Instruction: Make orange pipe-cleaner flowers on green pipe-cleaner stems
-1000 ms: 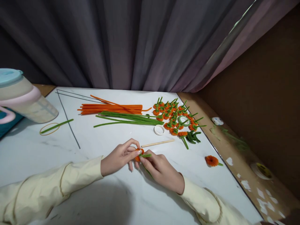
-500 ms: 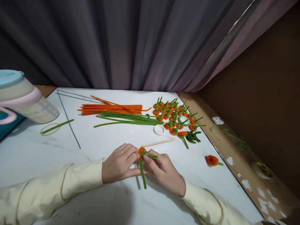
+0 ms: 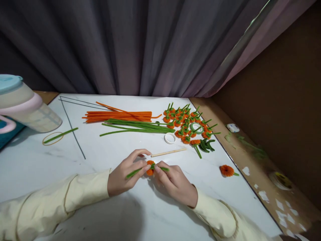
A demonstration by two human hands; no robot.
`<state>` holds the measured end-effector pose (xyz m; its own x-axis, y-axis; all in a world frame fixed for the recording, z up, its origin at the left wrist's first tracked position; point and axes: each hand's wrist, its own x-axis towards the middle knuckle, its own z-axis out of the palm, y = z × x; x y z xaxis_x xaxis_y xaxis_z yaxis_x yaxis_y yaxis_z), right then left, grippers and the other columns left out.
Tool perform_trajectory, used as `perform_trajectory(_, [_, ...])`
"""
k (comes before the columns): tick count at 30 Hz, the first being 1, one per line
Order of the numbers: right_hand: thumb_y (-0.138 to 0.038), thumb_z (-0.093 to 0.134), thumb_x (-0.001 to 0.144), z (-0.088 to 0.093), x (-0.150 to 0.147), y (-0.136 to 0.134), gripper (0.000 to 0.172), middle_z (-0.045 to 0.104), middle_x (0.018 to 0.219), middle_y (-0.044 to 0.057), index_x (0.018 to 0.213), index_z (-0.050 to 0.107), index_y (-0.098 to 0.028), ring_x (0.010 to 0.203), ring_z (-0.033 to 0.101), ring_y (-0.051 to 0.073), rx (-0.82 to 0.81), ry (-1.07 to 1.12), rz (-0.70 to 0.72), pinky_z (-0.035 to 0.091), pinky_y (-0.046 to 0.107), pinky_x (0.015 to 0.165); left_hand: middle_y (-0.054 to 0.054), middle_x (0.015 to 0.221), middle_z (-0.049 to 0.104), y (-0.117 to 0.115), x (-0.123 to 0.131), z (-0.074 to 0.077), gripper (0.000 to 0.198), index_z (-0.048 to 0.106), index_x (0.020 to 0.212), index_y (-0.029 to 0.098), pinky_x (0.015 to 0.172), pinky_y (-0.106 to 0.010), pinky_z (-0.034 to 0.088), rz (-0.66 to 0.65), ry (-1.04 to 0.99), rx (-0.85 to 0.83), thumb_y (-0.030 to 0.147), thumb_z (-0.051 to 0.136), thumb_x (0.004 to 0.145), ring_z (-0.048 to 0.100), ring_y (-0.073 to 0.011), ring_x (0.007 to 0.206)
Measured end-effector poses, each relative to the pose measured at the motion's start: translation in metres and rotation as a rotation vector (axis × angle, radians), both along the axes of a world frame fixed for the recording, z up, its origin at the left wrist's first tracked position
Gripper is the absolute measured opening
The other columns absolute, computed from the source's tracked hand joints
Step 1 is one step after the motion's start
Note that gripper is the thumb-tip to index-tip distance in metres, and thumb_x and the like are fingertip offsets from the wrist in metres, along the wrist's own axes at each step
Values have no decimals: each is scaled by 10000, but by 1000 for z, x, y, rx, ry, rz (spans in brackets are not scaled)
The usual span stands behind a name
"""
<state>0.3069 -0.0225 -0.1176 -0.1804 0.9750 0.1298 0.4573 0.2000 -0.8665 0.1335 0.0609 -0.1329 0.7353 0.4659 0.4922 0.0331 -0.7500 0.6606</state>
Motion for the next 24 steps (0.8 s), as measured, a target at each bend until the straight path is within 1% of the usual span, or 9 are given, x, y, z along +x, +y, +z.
perform_trajectory(3, [-358, 244, 1003, 1, 0, 0, 366, 513, 626, -13, 739, 446, -206, 551, 519, 123, 62, -19, 17, 407, 229, 574, -140, 1090, 617, -3, 0, 2, 218, 608, 911, 138, 839, -290, 510, -22, -7, -180, 108, 392, 906, 613, -195, 979])
perform_trajectory(5, [-327, 244, 1001, 0, 0, -1, 340, 521, 650, -2, 762, 453, -204, 577, 522, 129, 110, -48, 31, 412, 231, 586, -136, 1059, 650, -5, -1, 1, 190, 598, 880, 140, 853, -292, 511, -29, -25, -211, 100, 414, 896, 629, -195, 972])
perform_trajectory(8, [-279, 288, 981, 0, 2, -1, 256, 539, 688, 17, 815, 465, -197, 600, 507, 137, 159, -103, 61, 404, 238, 586, -142, 1059, 663, -5, -2, 0, 138, 571, 881, 144, 861, -280, 514, -27, -53, -196, 75, 452, 873, 639, -189, 971])
perform_trajectory(11, [-294, 383, 937, 2, 6, 1, 164, 539, 702, 20, 838, 461, -189, 606, 486, 137, 125, -38, 84, 397, 238, 574, -147, 1059, 667, -5, -2, -2, 149, 557, 902, 145, 857, -276, 520, -25, -83, -133, 48, 450, 864, 642, -187, 975])
perform_trajectory(14, [-343, 430, 926, 6, 11, 4, 193, 518, 678, -2, 816, 452, -185, 571, 477, 117, -67, 196, 29, 398, 220, 541, -149, 1061, 669, -4, -3, -3, 178, 564, 940, 140, 841, -273, 530, -35, -80, -30, 38, 441, 865, 643, -190, 978])
perform_trajectory(16, [-381, 424, 939, 9, 12, 5, 245, 490, 622, -25, 795, 453, -185, 511, 450, 102, -191, 299, 12, 376, 203, 491, -152, 1078, 666, -2, -4, -5, 208, 568, 1006, 135, 836, -274, 535, -38, -55, 54, 41, 448, 863, 643, -195, 982])
perform_trajectory(18, [-406, 399, 953, 12, 12, 4, 288, 467, 570, -40, 779, 459, -185, 474, 427, 98, -240, 290, 33, 360, 201, 475, -163, 1104, 656, -1, -4, -6, 259, 554, 1086, 129, 839, -272, 536, -56, -43, 139, 44, 456, 861, 638, -200, 997])
perform_trajectory(20, [-401, 365, 968, 13, 9, 3, 310, 457, 540, -45, 772, 467, -184, 465, 422, 99, -237, 221, 48, 355, 204, 487, -173, 1104, 655, 1, -5, -7, 300, 533, 1143, 126, 846, -274, 537, -89, -58, 214, 52, 458, 863, 629, -208, 1021])
perform_trajectory(24, [-356, 349, 972, 11, 3, 0, 271, 450, 546, -47, 798, 467, -185, 465, 394, 102, -202, 123, 33, 317, 203, 481, -185, 1076, 663, 3, -4, -7, 334, 502, 1188, 113, 832, -277, 546, -136, -87, 309, 57, 455, 863, 626, -216, 1025])
